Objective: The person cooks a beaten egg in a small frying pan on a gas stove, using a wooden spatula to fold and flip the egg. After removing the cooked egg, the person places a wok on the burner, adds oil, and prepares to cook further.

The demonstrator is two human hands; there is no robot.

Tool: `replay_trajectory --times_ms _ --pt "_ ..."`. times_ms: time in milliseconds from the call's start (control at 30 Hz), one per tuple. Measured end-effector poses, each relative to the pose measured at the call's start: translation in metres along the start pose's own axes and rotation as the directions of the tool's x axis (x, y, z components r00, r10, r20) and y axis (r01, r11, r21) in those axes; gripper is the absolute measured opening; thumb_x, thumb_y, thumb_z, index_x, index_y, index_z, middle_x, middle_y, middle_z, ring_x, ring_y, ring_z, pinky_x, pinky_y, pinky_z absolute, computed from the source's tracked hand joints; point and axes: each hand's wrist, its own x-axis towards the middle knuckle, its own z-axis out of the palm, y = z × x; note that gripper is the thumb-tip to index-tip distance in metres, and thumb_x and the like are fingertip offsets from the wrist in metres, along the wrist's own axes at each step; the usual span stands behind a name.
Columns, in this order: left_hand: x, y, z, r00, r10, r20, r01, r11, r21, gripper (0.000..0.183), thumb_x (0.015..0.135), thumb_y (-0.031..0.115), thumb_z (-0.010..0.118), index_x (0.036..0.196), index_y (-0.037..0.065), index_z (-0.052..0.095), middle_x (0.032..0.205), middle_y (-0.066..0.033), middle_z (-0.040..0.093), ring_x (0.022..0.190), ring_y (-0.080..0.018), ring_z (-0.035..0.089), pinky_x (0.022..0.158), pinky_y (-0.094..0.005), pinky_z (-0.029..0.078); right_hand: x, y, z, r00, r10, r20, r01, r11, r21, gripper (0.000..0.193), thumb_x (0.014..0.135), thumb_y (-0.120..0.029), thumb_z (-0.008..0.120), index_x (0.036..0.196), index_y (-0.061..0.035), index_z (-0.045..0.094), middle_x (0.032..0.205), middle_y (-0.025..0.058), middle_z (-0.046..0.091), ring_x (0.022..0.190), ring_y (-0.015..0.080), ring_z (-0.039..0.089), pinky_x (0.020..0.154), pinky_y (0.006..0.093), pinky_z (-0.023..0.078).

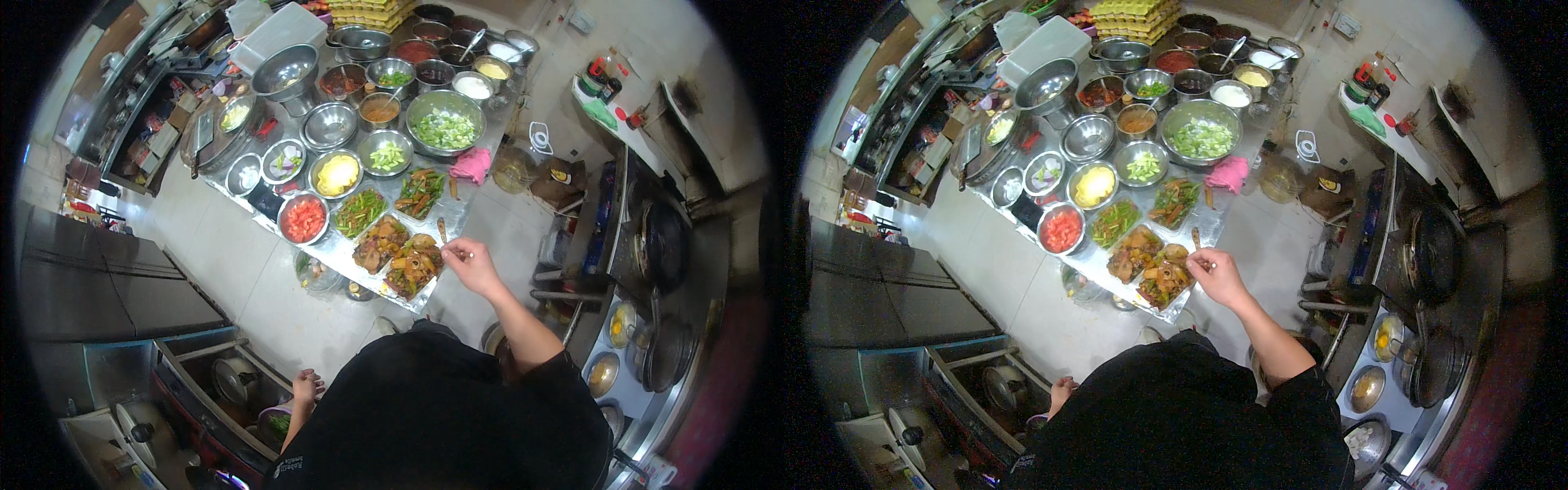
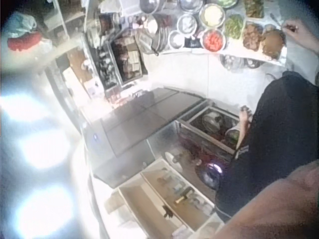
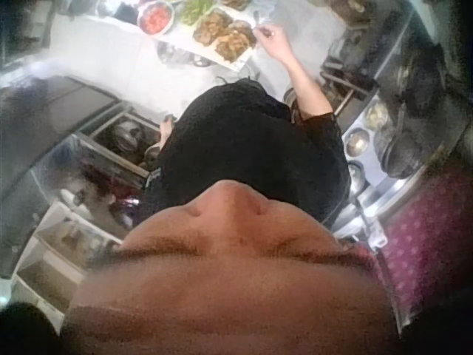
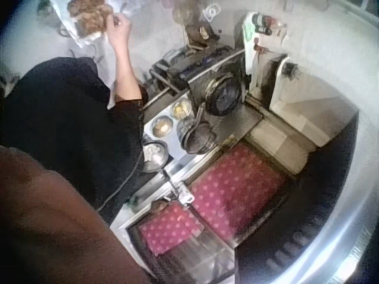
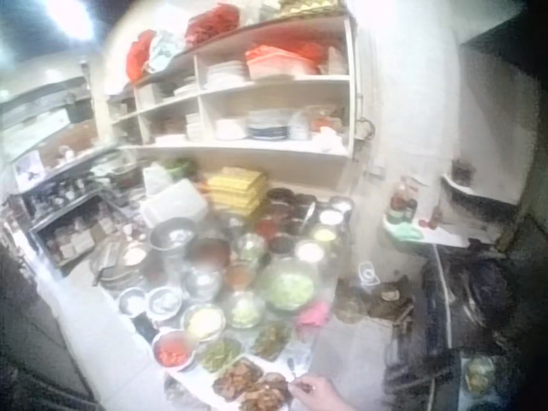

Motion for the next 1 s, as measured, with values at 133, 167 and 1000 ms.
replay_trajectory --times_ms 133,167,1000 --pt "-0.008 -0.003 0.008 0.998 0.055 -0.01 -0.055 0.996 -0.069 0.029 0.092 0.01 0.051 0.12 0.0 0.05 0.095 -0.0143 0.06 0.071 -0.0239 0.063 0.055 -0.0384 0.053 -0.012 -0.011 -0.003 0.987 -0.151 -0.05 0.145 0.984 -0.103 0.012 0.088 -0.01 0.064 0.091 0.0008 0.068 0.079 0.0107 0.066 0.07 0.0169 0.062 0.064 0.0295 0.049" --pt "-0.009 -0.007 0.007 1.0 0.02 -0.009 -0.021 0.998 -0.066 0.03 0.091 0.01 0.052 0.12 0.0 0.05 0.094 -0.0144 0.061 0.07 -0.0237 0.063 0.055 -0.0379 0.053 -0.017 -0.013 -0.007 0.986 -0.154 -0.069 0.146 0.983 -0.116 0.012 0.088 -0.01 0.063 0.091 0.0008 0.068 0.079 0.0113 0.066 0.07 0.0179 0.062 0.064 0.0299 0.049" --pt "-0.033 -0.009 0.007 0.997 -0.051 -0.062 0.053 0.998 0.028 0.029 0.092 0.009 0.052 0.118 -0.001 0.05 0.085 -0.01 0.06 0.065 -0.0202 0.062 0.052 -0.0323 0.047 -0.053 0.028 0.02 0.969 -0.238 -0.062 0.237 0.971 -0.019 0.012 0.089 -0.006 0.058 0.093 0.0021 0.067 0.078 0.0122 0.063 0.066 0.0195 0.059 0.06 0.0309 0.046"
